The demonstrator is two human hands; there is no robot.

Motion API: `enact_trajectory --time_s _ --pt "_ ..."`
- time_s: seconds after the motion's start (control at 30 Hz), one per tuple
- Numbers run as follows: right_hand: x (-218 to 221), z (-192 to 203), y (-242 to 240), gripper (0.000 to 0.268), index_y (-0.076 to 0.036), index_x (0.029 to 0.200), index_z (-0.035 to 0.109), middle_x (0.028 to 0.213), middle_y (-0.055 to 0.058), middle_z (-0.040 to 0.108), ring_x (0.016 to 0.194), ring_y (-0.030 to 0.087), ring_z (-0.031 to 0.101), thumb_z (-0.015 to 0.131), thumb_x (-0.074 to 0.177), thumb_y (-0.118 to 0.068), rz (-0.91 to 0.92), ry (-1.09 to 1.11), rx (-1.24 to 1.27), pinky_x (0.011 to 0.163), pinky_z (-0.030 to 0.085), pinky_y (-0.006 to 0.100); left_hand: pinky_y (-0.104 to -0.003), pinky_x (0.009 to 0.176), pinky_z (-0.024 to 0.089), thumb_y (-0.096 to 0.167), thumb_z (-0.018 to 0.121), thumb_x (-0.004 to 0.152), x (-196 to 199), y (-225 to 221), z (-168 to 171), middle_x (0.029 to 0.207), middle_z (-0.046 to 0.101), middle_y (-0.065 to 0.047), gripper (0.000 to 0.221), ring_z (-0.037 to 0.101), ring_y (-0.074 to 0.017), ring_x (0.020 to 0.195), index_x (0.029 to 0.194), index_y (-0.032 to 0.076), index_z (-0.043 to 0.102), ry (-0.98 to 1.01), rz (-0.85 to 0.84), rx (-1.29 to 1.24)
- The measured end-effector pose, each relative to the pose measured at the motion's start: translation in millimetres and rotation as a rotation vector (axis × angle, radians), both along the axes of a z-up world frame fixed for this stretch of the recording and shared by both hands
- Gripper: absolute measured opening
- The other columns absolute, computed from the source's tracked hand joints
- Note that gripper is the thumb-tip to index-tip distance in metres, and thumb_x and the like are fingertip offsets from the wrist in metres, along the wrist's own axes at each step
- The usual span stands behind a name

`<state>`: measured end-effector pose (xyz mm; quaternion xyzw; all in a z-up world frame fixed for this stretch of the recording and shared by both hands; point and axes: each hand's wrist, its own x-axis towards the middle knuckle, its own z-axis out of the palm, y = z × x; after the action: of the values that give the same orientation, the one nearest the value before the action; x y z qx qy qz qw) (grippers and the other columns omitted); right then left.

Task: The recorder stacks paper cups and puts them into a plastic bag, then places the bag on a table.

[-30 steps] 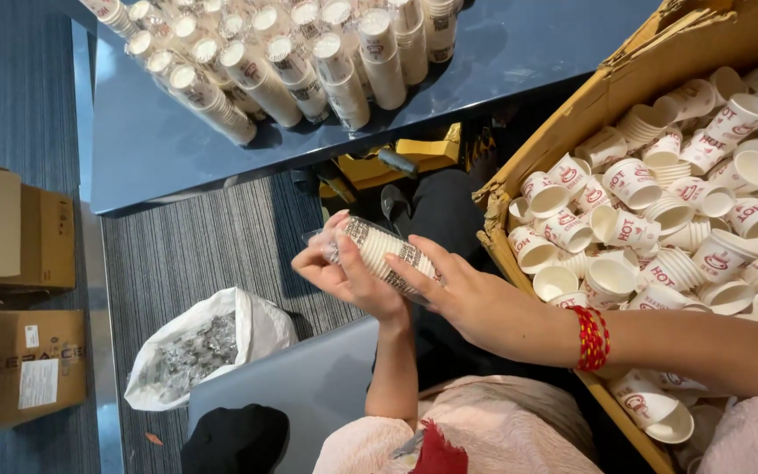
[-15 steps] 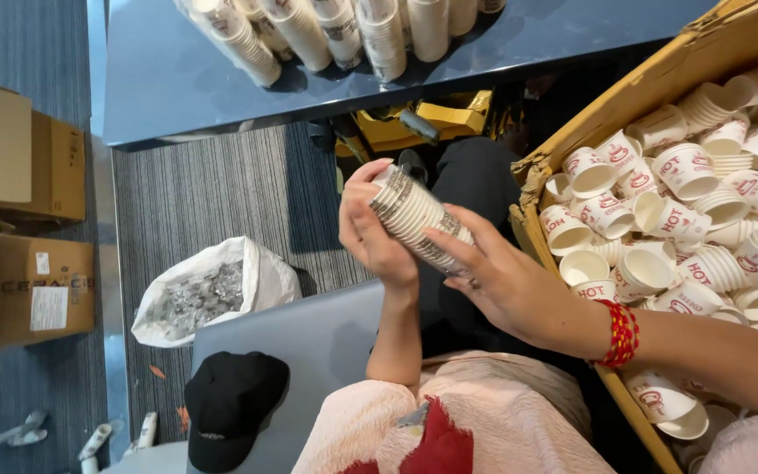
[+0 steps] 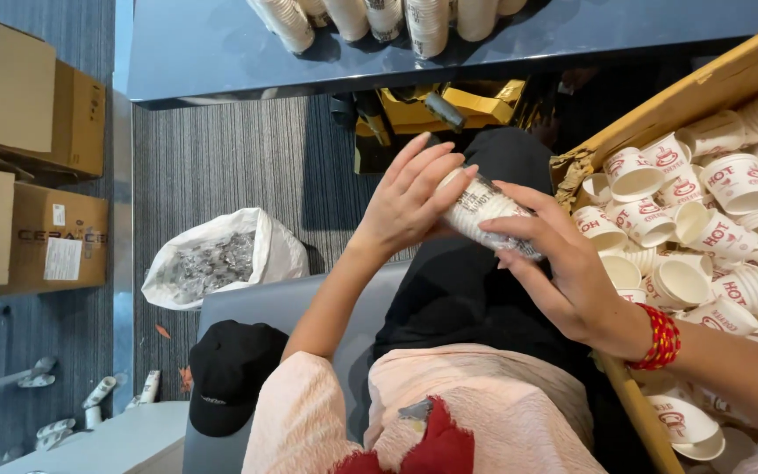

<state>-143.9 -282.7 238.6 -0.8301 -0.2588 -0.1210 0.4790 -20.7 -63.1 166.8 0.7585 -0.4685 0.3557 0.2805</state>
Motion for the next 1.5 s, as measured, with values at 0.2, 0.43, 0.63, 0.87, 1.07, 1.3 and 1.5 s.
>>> enact_trajectory --time_s 0.2,0.43,0.63,0.87,1.07,1.3,1.5 --pt "6 -6 11 0.061 -0.002 0.15 0.037 0.154 0.023 0.04 0.115 0.025 0.066 0.062 0.095 0.002 0.079 0.193 0.124 0.096 0.058 0.033 -0.048 0.123 0.038 0.006 0.079 0.087 68 12 -67 0.143 0.053 -0.014 0.063 0.05 -0.0309 0.142 0.139 0.01 0.045 0.323 0.002 -0.283" --pt "3 -3 11 0.067 -0.003 0.146 0.04 0.13 0.015 0.058 0.104 0.022 0.069 0.072 0.088 -0.005 0.062 0.186 -0.108 0.086 0.058 0.031 -0.051 0.106 0.038 0.03 0.084 0.09 162 27 -85 0.133 0.051 -0.017 0.067 0.04 -0.0327 0.126 0.14 0.002 0.049 0.479 0.661 -0.609" --pt "6 -6 11 0.068 -0.003 0.147 0.038 0.134 0.014 0.059 0.11 0.023 0.068 0.071 0.088 -0.005 0.102 0.207 -0.085 0.089 0.057 0.032 -0.041 0.104 0.047 0.028 0.079 0.093 185 33 -84 0.131 0.055 -0.011 0.062 0.057 -0.0261 0.119 0.142 0.005 0.049 0.469 0.62 -0.737" --pt "8 -11 12 0.07 -0.002 0.148 0.037 0.134 0.014 0.061 0.109 0.022 0.069 0.071 0.088 -0.007 0.123 0.245 -0.103 0.088 0.057 0.032 -0.042 0.098 0.05 0.017 0.081 0.088 193 42 -72 0.121 0.062 -0.008 0.051 0.06 -0.0254 0.111 0.13 0.006 0.053 0.39 0.745 -0.763" --pt "11 -8 14 0.068 -0.001 0.148 0.037 0.133 0.015 0.061 0.109 0.022 0.069 0.07 0.089 -0.009 0.139 0.291 -0.109 0.088 0.057 0.033 -0.04 0.104 0.058 0.021 0.072 0.096 204 52 -86 0.133 0.056 -0.008 0.043 0.065 -0.0234 0.121 0.132 0.008 0.055 0.553 0.677 -0.797" --pt "11 -10 14 0.068 0.0 0.147 0.037 0.133 0.014 0.061 0.108 0.022 0.069 0.071 0.089 -0.01 0.138 0.318 -0.104 0.088 0.057 0.033 -0.058 0.123 0.032 0.05 0.084 0.085 196 48 -75 0.164 0.014 -0.024 0.115 0.026 -0.0415 0.153 0.162 0.004 0.012 0.237 0.909 -0.664" --pt "12 -11 14 0.07 0.001 0.148 0.036 0.132 0.015 0.061 0.108 0.022 0.069 0.071 0.089 -0.01 0.16 0.338 -0.074 0.089 0.057 0.032 -0.062 0.122 0.023 0.068 0.095 0.066 226 58 -81 0.163 -0.005 -0.034 0.155 0.011 -0.05 0.152 0.159 0.002 -0.01 0.244 0.874 -0.448"
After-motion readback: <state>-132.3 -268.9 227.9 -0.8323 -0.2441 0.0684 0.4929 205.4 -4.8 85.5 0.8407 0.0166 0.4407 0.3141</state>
